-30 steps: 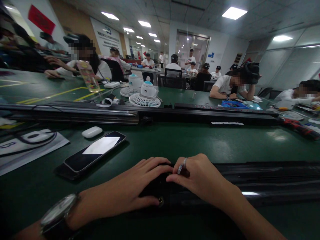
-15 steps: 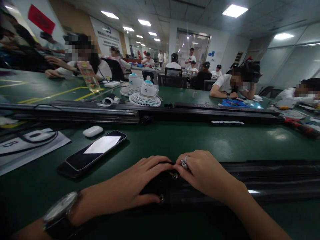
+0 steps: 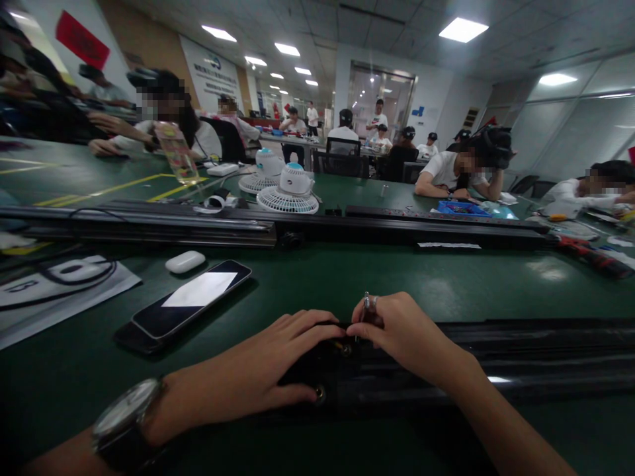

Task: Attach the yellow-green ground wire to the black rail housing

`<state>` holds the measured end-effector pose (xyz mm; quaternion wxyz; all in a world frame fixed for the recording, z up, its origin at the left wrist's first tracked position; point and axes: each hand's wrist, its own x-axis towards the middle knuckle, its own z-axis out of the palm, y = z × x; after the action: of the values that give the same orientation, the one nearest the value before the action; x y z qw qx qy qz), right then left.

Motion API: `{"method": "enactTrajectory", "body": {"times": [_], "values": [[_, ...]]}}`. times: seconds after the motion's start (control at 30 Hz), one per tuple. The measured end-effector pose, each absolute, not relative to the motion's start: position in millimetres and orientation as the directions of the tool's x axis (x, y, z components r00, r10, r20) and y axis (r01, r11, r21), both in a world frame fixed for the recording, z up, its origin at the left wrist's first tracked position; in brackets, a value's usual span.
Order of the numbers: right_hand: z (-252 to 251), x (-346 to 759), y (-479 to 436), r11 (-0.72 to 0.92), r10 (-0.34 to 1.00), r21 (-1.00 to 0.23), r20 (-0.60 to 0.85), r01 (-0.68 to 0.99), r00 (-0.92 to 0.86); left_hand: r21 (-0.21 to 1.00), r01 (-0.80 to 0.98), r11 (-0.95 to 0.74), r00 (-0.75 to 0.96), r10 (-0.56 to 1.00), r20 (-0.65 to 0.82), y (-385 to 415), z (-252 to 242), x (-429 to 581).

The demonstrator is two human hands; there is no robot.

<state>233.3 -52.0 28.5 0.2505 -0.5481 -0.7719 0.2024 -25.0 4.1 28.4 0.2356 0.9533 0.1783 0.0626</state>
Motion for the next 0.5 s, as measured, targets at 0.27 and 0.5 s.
{"method": "enactTrajectory", "body": {"times": [0.27,0.5], "values": [[32,224,-60,0.361,0.933,-0.568,0.214,0.739,-0.291,0.457,0.308,-0.834,0.931,0.364,0.037,3,28,-25],[29,221,-64,0.421,0.906,-0.479,0.258,0.770,-0.335,0.462,0.315,-0.829,0.929,0.369,0.028,2,30,-24]]}}
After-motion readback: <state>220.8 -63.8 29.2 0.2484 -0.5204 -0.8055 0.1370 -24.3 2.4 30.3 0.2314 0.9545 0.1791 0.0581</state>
